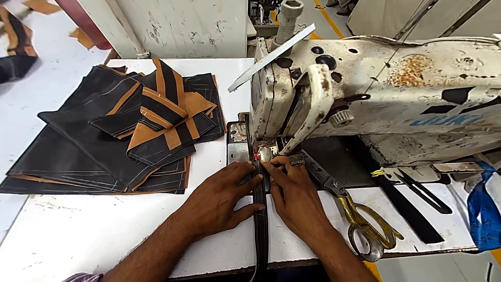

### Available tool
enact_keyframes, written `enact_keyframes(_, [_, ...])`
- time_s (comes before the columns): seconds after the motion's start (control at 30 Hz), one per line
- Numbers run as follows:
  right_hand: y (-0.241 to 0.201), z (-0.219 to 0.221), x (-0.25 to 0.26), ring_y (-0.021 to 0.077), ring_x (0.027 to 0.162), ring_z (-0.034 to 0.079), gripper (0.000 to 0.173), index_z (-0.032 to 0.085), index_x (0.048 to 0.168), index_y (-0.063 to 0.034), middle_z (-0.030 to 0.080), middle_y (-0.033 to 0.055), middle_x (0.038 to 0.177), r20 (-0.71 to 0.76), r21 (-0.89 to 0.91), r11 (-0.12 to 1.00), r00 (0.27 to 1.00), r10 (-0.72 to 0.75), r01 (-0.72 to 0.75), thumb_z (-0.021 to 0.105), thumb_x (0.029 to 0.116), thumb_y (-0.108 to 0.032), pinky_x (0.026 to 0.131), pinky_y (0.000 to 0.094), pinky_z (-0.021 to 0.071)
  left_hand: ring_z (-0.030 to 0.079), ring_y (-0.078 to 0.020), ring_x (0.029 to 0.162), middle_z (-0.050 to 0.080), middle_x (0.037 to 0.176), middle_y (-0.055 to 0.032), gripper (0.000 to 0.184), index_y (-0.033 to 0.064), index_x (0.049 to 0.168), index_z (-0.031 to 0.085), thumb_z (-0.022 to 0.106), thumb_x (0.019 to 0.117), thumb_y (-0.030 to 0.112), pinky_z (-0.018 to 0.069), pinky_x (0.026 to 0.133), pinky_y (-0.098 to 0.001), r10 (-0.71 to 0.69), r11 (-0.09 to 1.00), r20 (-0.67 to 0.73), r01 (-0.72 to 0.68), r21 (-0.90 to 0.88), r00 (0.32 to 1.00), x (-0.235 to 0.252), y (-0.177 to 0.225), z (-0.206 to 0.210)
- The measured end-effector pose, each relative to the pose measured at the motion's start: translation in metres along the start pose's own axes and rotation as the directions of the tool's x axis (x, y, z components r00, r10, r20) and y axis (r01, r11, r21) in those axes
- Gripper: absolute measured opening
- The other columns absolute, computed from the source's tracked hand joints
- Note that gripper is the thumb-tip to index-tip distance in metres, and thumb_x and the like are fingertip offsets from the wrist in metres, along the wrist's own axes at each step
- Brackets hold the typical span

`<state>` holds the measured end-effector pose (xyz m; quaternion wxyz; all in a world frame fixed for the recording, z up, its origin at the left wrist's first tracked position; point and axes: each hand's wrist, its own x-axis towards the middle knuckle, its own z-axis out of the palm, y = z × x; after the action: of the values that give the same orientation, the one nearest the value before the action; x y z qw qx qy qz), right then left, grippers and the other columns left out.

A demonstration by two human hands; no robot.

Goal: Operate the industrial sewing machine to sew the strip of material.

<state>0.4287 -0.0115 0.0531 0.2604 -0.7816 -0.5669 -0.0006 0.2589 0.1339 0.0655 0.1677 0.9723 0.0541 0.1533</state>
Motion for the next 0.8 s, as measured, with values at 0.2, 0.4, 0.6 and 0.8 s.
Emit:
enact_keyframes(0.2, [-0.0007, -0.0008, 0.0004, 0.0243, 0.111, 0.059, 0.043, 0.069, 0.136, -0.0244, 0.061, 0.0073, 0.131, -0.001, 0.004, 1.0, 1.0, 0.006, -0.006, 0.048, 0.0988, -0.02, 0.086, 0.0386, 0.0525, 0.043, -0.0179, 0.145, 0.055, 0.149, -0.006, 0.057, 0.0196, 0.141, 0.064, 0.051, 0.1014, 0.058, 0.0354, 0.122, -0.0375, -0.064, 0.998, 0.028, 0.064, -0.009, 0.998, 0.0025, -0.0015, 0.0017])
enact_keyframes(0.4, [-0.0009, -0.0011, 0.0006, 0.0239, 0.11, 0.059, 0.044, 0.068, 0.138, -0.0244, 0.06, 0.0077, 0.131, -0.003, 0.008, 1.0, 1.0, 0.0, 0.0, 0.047, 0.0986, -0.019, 0.086, 0.038, 0.0517, 0.04, -0.0189, 0.148, 0.049, 0.155, -0.0047, 0.061, 0.0196, 0.147, 0.059, 0.047, 0.1015, 0.06, 0.0299, 0.125, -0.0438, -0.095, 0.995, 0.054, 0.093, 0.03, 0.994, 0.0042, -0.0022, 0.0012])
enact_keyframes(0.6, [-0.0011, -0.0021, 0.0007, 0.0231, 0.108, 0.059, 0.043, 0.068, 0.137, -0.0239, 0.061, 0.0072, 0.131, 0.001, 0.007, 1.0, 1.0, 0.004, -0.004, 0.048, 0.0993, -0.019, 0.085, 0.0371, 0.052, 0.055, -0.02, 0.133, 0.064, 0.133, -0.0077, 0.056, 0.0156, 0.13, 0.072, 0.055, 0.0988, 0.059, 0.0449, 0.113, -0.037, 0.05, 0.998, -0.017, -0.049, 0.042, 0.999, 0.0027, -0.0014, -0.0026])
enact_keyframes(0.8, [-0.0011, -0.0022, 0.0006, 0.0241, 0.111, 0.059, 0.042, 0.069, 0.136, -0.0224, 0.06, 0.0078, 0.132, 0.003, 0.011, 1.0, 1.0, 0.002, -0.002, 0.048, 0.0996, -0.019, 0.086, 0.0375, 0.0523, 0.049, -0.0191, 0.14, 0.058, 0.144, -0.0066, 0.058, 0.0168, 0.138, 0.066, 0.053, 0.1, 0.058, 0.0381, 0.12, -0.0398, -0.032, 0.999, 0.017, 0.032, 0.003, 0.999, 0.0036, -0.0022, -0.0005])
